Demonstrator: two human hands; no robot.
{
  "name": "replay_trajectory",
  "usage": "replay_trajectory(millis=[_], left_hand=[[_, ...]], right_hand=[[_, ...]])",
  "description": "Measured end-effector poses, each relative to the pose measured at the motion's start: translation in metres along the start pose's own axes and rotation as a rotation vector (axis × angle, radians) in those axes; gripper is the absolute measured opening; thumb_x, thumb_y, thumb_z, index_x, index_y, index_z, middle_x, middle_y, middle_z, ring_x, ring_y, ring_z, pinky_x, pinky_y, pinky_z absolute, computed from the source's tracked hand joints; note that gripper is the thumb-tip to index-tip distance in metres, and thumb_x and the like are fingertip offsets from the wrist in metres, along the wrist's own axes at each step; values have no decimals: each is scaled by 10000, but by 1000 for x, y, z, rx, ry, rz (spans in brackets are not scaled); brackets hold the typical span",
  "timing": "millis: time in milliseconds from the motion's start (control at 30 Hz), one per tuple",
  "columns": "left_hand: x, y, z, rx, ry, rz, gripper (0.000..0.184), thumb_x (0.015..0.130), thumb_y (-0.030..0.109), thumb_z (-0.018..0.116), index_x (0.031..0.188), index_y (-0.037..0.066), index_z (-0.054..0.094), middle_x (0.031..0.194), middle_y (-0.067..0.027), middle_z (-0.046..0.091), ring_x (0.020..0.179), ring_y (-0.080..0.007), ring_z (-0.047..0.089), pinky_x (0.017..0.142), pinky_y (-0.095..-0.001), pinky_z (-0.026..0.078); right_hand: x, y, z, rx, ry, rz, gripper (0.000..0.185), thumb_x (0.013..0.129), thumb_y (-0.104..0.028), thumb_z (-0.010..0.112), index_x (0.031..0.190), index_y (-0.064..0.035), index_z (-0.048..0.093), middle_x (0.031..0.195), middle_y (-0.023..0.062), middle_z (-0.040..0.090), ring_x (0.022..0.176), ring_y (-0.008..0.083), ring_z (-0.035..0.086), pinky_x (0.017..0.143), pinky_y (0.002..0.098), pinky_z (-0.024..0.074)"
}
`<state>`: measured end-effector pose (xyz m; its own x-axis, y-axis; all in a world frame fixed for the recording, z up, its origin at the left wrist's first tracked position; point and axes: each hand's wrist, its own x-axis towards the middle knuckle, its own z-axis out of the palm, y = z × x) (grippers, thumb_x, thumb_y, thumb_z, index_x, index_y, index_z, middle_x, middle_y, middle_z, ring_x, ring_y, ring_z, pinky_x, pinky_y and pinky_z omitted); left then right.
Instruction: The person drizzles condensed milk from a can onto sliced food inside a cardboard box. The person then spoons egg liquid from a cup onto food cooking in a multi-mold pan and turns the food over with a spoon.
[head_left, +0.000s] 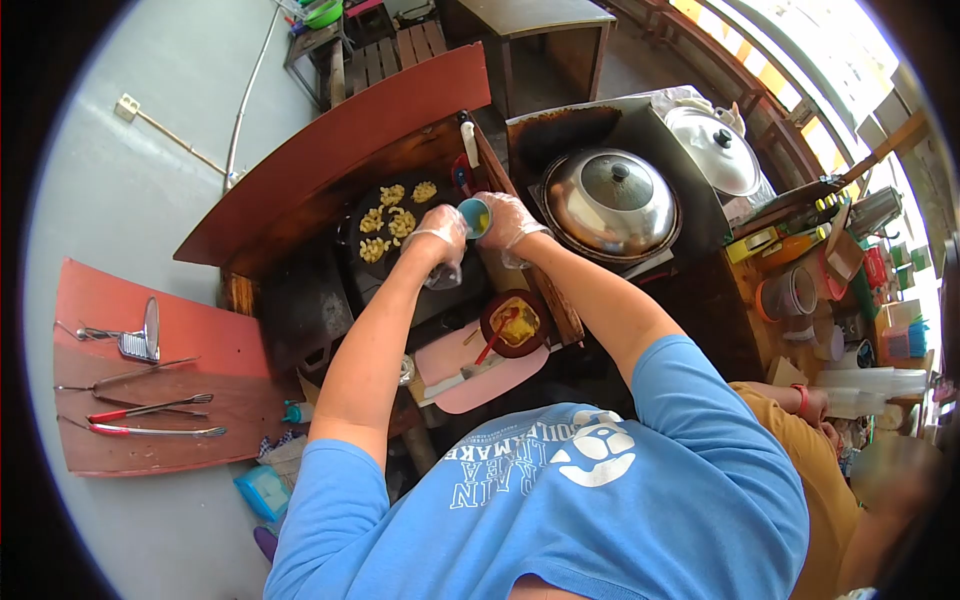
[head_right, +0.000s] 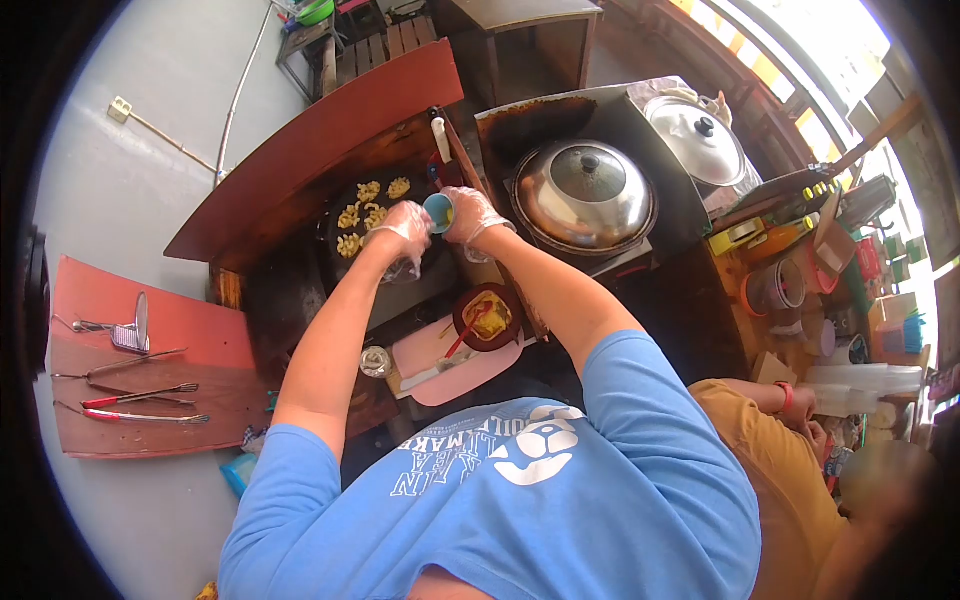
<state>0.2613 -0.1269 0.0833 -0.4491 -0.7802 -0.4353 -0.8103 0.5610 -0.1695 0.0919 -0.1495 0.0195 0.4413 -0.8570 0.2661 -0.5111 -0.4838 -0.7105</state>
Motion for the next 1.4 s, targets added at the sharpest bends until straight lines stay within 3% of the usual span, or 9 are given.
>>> replay_trajectory(millis=[100, 300, 367, 633, 700, 767, 867, 967, 1400], left_hand=[[-12, 9, -15, -480, 110, -540, 366, 735, 92, 824, 1088, 29, 752, 1082, -160, 760, 1118, -329, 713, 959, -400, 586], [-1, -5, 6, -506, 149, -528, 289, 753, 40, 789, 1040, 62, 759, 1099, -147, 761, 1087, -321, 726, 959, -408, 585], [19, -21, 44, -257, 145, -107, 339, 738, 117, 856, 1053, 14, 781, 1127, -198, 754, 1095, -319, 731, 918, -397, 599], [-12, -10, 9, -775, 222, -521, 358, 763, 63, 808, 1110, -6, 757, 1158, -240, 737, 1140, -371, 707, 925, -462, 596], [-17, -10, 11, -594, 126, -267, 316, 779, 44, 783, 1090, -12, 762, 1126, -253, 739, 1107, -374, 720, 911, -462, 599], [-9, -14, 20, -750, 390, -514, 309, 795, 34, 760, 1099, -14, 759, 1143, -256, 733, 1118, -377, 716, 917, -465, 598], [-16, -24, 11, -635, 151, -318, 275, 804, 76, 740, 1067, -2, 755, 1092, -230, 748, 1067, -363, 732, 890, -432, 606], [-30, -27, 3, -783, 345, -493, 256, 809, 74, 740, 1051, -9, 756, 1084, -239, 747, 1056, -375, 733, 880, -442, 609], [-38, -69, 14, -443, 79, -119, 234, 774, 82, 767, 987, -15, 760, 1032, -252, 752, 1040, -378, 740, 873, -459, 609]], right_hand=[[0, 2, 1, -10, 44, -38, 525, 615, -244, 892, 1076, -92, 691, 1020, 184, 742, 1006, 401, 701, 903, 461, 555], [0, -4, 0, -43, -8, -2, 501, 629, -236, 885, 1070, -95, 696, 1037, 183, 742, 1016, 399, 699, 904, 452, 556], [2, -7, 4, -54, -57, 44, 538, 610, -211, 879, 1095, -86, 684, 1062, 190, 738, 1053, 394, 692, 922, 470, 554], [9, -11, 1, -65, -55, 32, 545, 629, -256, 886, 1130, -127, 712, 1088, 155, 742, 1050, 385, 691, 931, 455, 550], [11, -12, 3, -100, -31, 18, 547, 623, -261, 894, 1123, -123, 721, 1101, 149, 745, 1059, 381, 692, 938, 452, 550], [19, -16, 8, -75, -12, -21, 570, 603, -240, 916, 1120, -104, 718, 1077, 180, 749, 1058, 389, 697, 936, 458, 556], [20, -38, 2, -26, -23, 57, 526, 655, -263, 906, 1121, -95, 729, 1053, 182, 759, 1008, 384, 718, 897, 448, 569], [30, -48, 8, -39, 8, 82, 530, 653, -241, 898, 1135, -98, 730, 1060, 184, 758, 1016, 378, 719, 902, 446, 567], [50, -58, 35, -46, -22, 90, 517, 639, -175, 876, 1129, -110, 728, 1051, 164, 758, 1011, 373, 719, 900, 439, 567]])
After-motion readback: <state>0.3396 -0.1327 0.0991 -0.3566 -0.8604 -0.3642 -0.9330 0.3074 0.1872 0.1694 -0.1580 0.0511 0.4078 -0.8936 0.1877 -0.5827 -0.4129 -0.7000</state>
